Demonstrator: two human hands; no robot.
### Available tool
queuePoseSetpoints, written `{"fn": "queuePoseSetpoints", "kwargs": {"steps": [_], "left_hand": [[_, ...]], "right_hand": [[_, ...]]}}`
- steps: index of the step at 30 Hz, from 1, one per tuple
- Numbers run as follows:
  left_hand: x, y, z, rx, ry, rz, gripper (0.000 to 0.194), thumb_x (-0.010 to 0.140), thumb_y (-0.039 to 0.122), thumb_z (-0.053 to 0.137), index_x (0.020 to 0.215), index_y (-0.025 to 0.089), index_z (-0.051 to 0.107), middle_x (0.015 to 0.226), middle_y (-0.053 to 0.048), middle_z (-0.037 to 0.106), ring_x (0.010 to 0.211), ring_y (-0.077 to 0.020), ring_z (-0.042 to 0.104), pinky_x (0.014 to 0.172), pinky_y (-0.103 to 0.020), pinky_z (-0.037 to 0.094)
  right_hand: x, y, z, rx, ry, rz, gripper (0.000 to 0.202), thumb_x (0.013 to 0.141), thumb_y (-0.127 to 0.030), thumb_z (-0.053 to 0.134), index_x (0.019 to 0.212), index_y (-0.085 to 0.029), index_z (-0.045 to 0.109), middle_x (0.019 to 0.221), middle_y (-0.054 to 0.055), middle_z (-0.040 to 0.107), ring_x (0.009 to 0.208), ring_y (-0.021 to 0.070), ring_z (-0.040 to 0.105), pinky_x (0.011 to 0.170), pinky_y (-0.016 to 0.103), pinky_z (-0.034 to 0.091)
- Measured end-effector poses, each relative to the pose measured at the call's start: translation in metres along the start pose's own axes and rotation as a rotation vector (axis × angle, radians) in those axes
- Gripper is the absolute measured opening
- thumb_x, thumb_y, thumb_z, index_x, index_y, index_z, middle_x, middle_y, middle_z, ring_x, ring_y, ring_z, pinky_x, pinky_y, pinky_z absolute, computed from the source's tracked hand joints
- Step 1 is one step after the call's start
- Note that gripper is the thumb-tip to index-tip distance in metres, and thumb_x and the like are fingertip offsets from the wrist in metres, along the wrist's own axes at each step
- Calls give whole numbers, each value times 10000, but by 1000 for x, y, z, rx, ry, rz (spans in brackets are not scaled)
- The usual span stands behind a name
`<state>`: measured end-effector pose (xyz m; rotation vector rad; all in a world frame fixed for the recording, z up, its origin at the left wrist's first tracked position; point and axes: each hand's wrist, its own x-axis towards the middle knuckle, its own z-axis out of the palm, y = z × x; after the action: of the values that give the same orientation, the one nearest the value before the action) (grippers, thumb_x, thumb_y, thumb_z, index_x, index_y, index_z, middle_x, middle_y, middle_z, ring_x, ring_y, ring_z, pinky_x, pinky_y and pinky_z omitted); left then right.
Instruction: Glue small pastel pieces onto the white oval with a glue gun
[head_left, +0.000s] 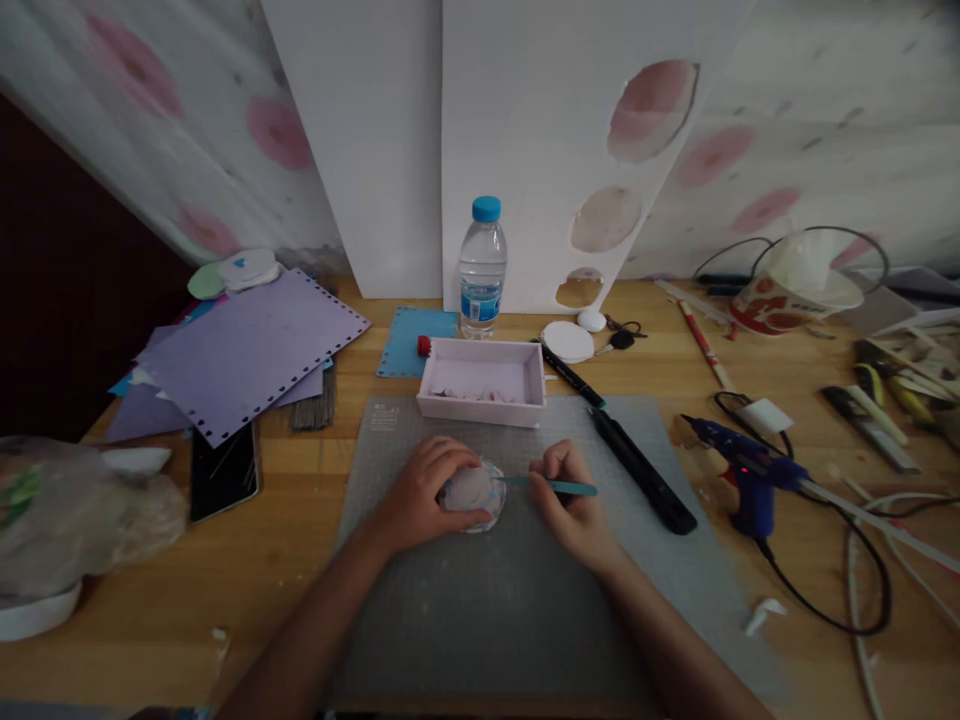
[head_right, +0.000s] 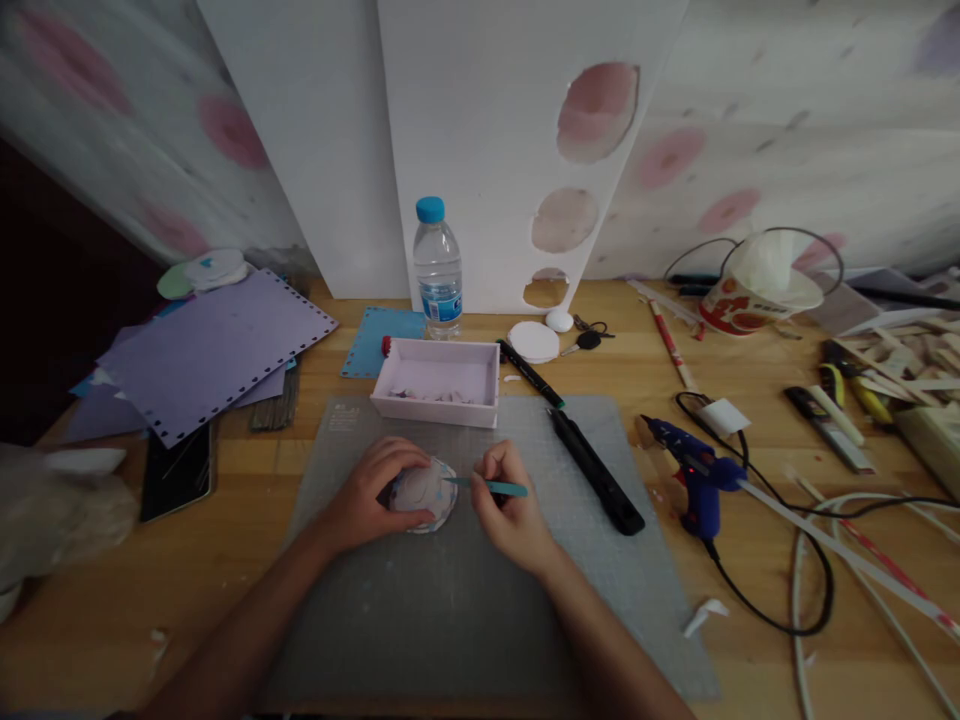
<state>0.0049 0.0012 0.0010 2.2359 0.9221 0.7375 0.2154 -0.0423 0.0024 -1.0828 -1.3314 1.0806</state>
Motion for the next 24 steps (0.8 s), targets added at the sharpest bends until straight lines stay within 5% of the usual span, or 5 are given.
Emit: {"fn": "queuePoseSetpoints", "kwargs": {"steps": [24], "left_hand": [[0,-1,0,-6,-9,-1,471,707,466,759,1070,216,592,1040,-78,648,1018,-249,571,911,-409,445]], "right_hand": [[0,-1,-1,-88,0,-34,189,886,-228,530,794,-247,366,658,-61,377,527,104,340,478,230,288]]}}
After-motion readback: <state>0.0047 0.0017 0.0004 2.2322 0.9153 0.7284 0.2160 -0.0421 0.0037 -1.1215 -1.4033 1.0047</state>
